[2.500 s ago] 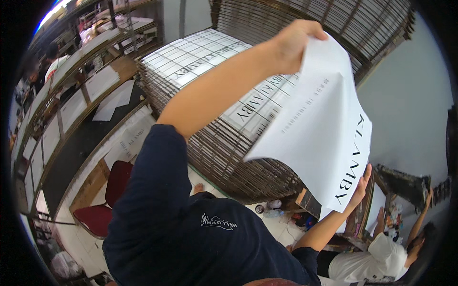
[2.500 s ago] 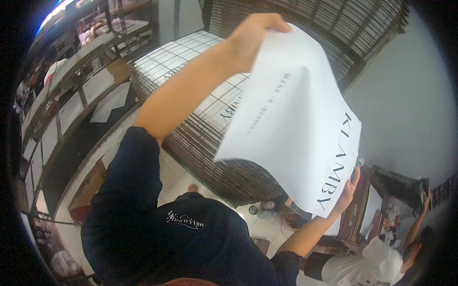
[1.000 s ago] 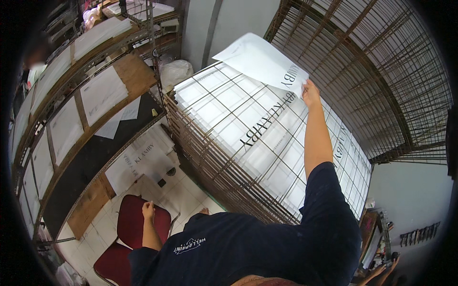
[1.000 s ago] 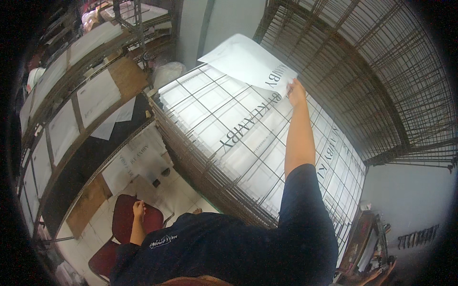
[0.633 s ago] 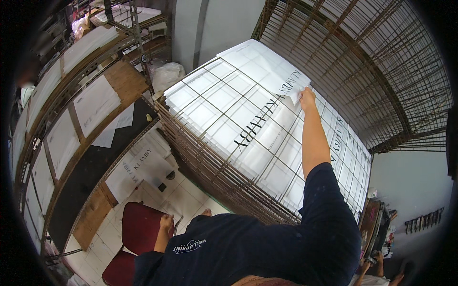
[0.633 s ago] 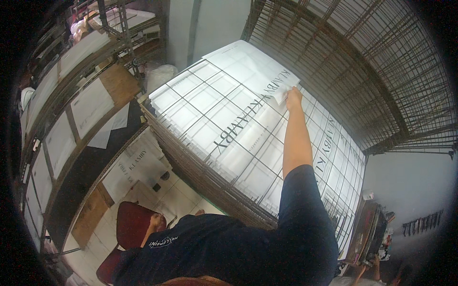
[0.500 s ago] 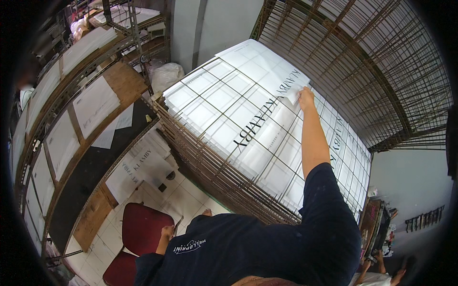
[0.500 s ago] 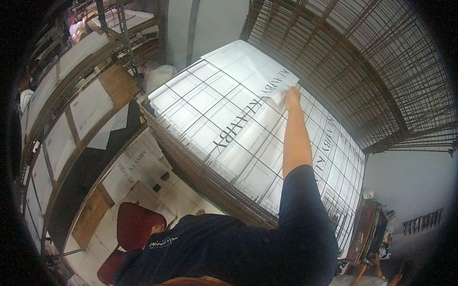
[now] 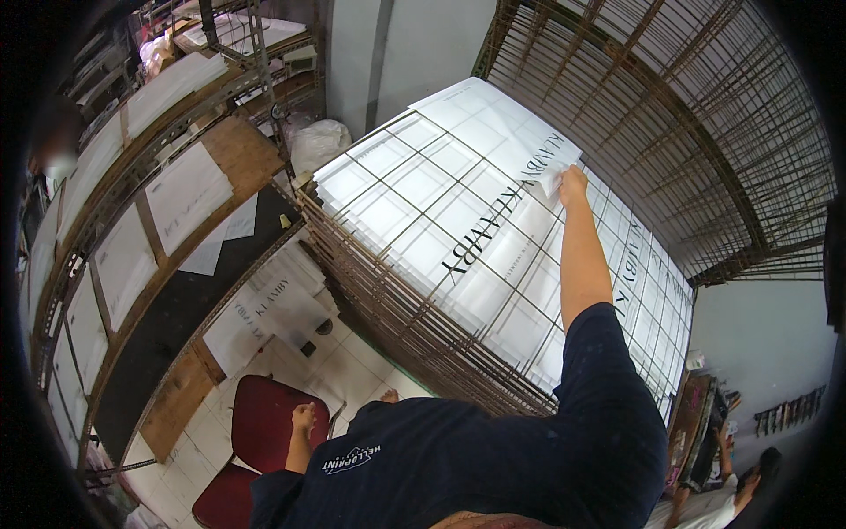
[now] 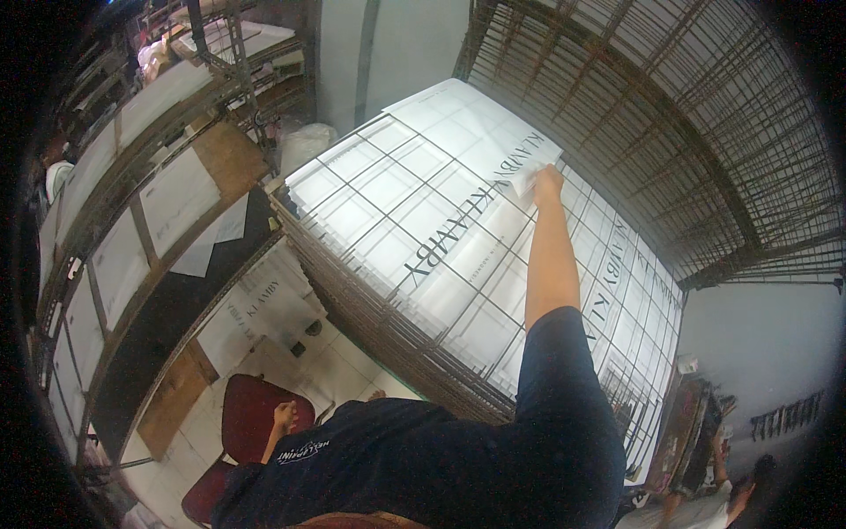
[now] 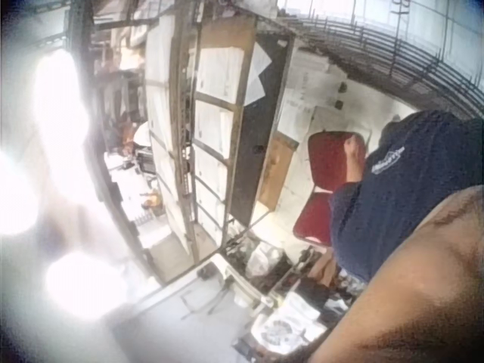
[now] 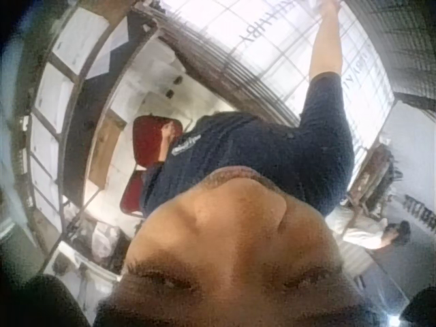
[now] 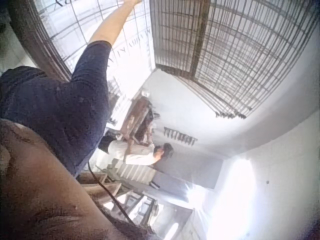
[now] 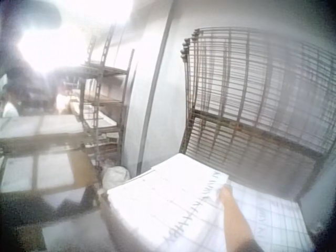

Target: The person repeatedly picks up white printed sheets from a table and places them onto a metal drying rack. The sheets are handled one at a time and stacked in a neat pile on the rack.

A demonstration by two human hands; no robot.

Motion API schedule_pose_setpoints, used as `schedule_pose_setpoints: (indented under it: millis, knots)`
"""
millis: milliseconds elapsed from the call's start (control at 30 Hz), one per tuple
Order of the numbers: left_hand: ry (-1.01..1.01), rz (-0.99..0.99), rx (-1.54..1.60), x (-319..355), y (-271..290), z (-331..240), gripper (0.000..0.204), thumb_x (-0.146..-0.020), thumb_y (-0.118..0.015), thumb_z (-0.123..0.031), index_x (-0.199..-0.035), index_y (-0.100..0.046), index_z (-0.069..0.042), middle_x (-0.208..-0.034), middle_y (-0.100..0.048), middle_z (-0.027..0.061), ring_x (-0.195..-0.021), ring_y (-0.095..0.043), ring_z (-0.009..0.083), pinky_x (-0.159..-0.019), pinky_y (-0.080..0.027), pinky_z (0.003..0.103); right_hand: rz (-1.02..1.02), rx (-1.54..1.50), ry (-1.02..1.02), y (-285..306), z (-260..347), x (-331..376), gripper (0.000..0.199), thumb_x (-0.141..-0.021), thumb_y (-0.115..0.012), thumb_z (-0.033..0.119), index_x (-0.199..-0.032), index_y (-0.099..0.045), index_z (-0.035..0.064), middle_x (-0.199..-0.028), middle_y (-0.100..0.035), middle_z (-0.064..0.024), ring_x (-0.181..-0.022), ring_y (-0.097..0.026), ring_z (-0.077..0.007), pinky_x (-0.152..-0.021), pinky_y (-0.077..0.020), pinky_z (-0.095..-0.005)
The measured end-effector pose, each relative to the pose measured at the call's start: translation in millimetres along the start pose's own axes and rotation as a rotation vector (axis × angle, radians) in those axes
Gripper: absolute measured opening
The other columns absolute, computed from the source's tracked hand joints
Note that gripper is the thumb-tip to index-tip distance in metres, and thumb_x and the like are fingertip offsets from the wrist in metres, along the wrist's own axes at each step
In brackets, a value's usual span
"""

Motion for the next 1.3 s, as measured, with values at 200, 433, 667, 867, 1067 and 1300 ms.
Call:
schedule_pose_setpoints:
  millis: [200, 433, 667, 867, 1067, 1300]
  knots:
    - [0.086, 0.116, -0.063, -2.8, -12.8, 10.4, 0.036, -0.084, -0.061, -0.032, -0.106, -0.054, -0.005, -0.083, -0.057, 0.0048, -0.073, -0.057, 0.0198, -0.07, -0.047, 0.043, -0.007, -0.012, 0.046, 2.2, -5.2, -9.9, 0.054, -0.07, -0.05, -0.002, -0.123, -0.046, -0.0023, -0.082, -0.057, -0.0105, -0.054, -0.046, -0.0143, -0.042, -0.0327, -0.0276]
    - [0.025, 0.132, -0.079, -27.8, -17.5, 12.2, 0.035, -0.085, -0.06, -0.029, -0.104, -0.053, -0.001, -0.08, -0.056, 0.008, -0.071, -0.058, 0.0203, -0.064, -0.049, 0.04, -0.064, 0.122, 0.139, 43.0, -18.7, -52.7, 0.055, -0.068, -0.051, -0.002, -0.122, -0.047, -0.0029, -0.08, -0.057, -0.0107, -0.053, -0.045, -0.015, -0.044, -0.0343, -0.029]
    - [0.05, 0.064, -0.045, -19.3, -1.0, 22.1, 0.024, -0.083, -0.059, -0.029, -0.094, -0.058, -0.007, -0.076, -0.056, 0.0029, -0.061, -0.054, 0.0145, -0.055, -0.045, 0.033, 0.025, 0.19, 0.118, 2.8, -8.0, -19.5, 0.016, -0.07, -0.045, 0.001, -0.08, -0.056, -0.0047, -0.079, -0.054, -0.0122, -0.071, -0.051, -0.0204, -0.061, -0.0403, -0.0335]
    - [0.064, 0.05, -0.059, -15.7, -0.1, 20.1, 0.027, -0.083, -0.06, -0.03, -0.096, -0.059, -0.007, -0.077, -0.057, 0.0031, -0.062, -0.055, 0.0157, -0.057, -0.046, 0.035, 0.007, 0.128, 0.114, 3.9, -8.6, -17.4, 0.009, -0.067, -0.045, 0.001, -0.07, -0.053, -0.0004, -0.069, -0.05, -0.0081, -0.061, -0.044, -0.0171, -0.054, -0.034, -0.0322]
    - [0.046, 0.087, -0.02, -29.2, -2.8, 36.4, 0.029, -0.083, -0.06, -0.033, -0.096, -0.058, -0.008, -0.077, -0.057, 0.0031, -0.063, -0.055, 0.0162, -0.059, -0.047, 0.037, -0.087, 0.172, 0.151, 6.8, -1.8, -10.4, 0.009, -0.066, -0.048, 0.004, -0.07, -0.056, 0.001, -0.071, -0.052, -0.0103, -0.062, -0.046, -0.0197, -0.054, -0.0345, -0.0337]
    - [0.047, 0.09, -0.023, -26.6, -7.8, 31.8, 0.027, -0.083, -0.06, -0.032, -0.094, -0.058, -0.009, -0.074, -0.056, 0.0015, -0.063, -0.055, 0.016, -0.06, -0.046, 0.037, -0.131, 0.43, 0.078, 15.4, -7.7, -16.1, 0.038, -0.07, -0.053, 0.011, -0.104, -0.057, -0.0055, -0.111, -0.055, -0.0236, -0.106, -0.053, -0.0329, -0.088, -0.0414, -0.035]
Point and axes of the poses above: each hand's wrist, its own x-axis away from the middle knuckle, its own y-axis out of the back of the hand, z = x × y, the point moved 10 cm from there along -x, towards the middle knuckle
